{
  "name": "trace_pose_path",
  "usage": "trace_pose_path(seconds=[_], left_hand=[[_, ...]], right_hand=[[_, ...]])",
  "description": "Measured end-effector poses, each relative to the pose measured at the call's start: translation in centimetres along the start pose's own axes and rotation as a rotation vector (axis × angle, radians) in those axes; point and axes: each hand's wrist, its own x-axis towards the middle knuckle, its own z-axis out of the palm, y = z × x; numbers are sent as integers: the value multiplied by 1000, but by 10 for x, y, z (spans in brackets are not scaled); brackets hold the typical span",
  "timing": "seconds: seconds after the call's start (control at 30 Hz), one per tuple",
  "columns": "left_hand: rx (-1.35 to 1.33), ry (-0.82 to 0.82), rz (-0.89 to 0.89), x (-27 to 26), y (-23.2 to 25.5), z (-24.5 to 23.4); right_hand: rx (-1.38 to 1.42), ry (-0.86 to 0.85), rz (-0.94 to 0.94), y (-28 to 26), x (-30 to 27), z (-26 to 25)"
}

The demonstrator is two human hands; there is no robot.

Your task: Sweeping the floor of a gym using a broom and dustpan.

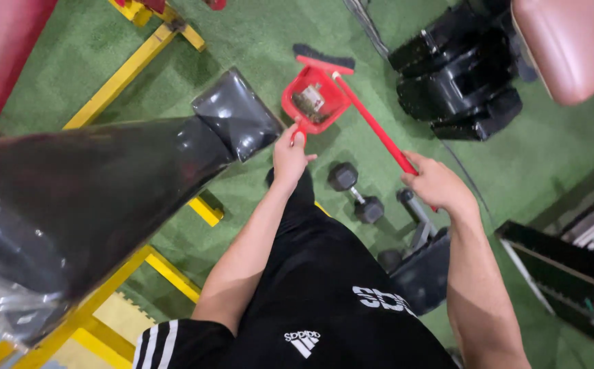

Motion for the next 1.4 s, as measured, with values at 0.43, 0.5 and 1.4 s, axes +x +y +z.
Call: trace_pose_path(seconds=[0.43,0.5,1.4], left_hand=[[-271,50,-85,176,99,44],[-321,95,-137,199,98,52],[-1030,953,-258,350,131,125]], right_hand=[[-18,29,-432,-54,264,-154],[16,-84,-271,-83,285,-180],[-606,-309,-895,-394,758,-263]])
